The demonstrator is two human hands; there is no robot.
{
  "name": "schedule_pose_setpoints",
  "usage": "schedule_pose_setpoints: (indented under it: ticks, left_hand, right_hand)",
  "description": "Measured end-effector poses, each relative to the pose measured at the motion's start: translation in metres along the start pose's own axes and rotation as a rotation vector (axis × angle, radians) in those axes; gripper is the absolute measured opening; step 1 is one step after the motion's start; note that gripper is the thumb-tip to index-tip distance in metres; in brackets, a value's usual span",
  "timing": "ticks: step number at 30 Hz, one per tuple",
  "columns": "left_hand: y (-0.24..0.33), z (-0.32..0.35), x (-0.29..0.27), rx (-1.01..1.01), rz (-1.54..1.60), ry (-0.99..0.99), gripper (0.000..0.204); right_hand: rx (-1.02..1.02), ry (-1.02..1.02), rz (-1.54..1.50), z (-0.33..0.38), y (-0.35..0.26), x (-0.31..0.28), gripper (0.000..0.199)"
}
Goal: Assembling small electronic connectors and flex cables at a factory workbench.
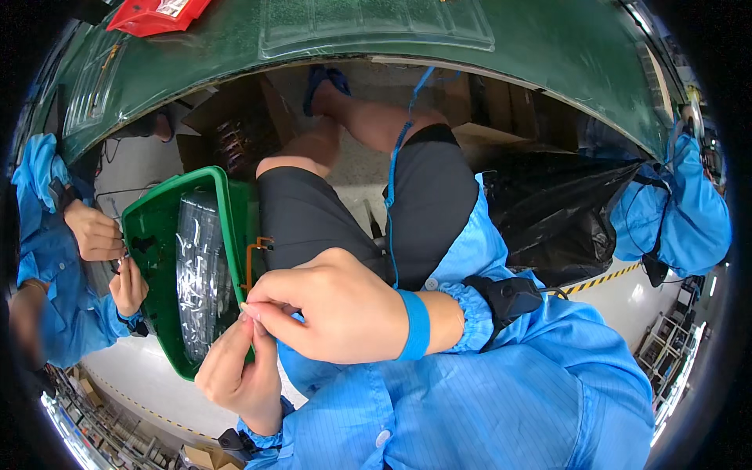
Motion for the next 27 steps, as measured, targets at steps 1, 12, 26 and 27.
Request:
schedule_pose_setpoints:
  ticks: [1, 12, 26, 27]
  left_hand:
    - [0.001, 0.0, 0.0, 0.009, -0.025, 0.005, 0.019]
    - [0.003, 0.003, 0.002, -0.005, -0.035, 0.022, 0.018]
    - [0.001, 0.002, 0.001, -0.052, 0.037, -0.007, 0.02]
    - [0.002, 0.003, 0.001, -0.055, 0.033, 0.01, 0.02]
  right_hand:
    - [-0.008, 0.011, 0.002, 0.0, 0.0, 0.0, 0.012]
    - [-0.044, 0.062, 0.004, 0.006, 0.002, -0.001, 0.01]
    - [-0.113, 0.06, 0.067, 0.01, 0.0, -0.001, 0.007]
    - [-0.113, 0.059, 0.067, 0.011, 0.0, -0.001, 0.007]
Point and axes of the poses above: each hand's wrist, its own z-axis away from the middle knuckle, its own x-axis out of the palm, y = z × x, the point moved 4 cm from there along -z, towards the middle knuckle, and after that the axes turned 11 degrees about y, right-handed, at the moved point
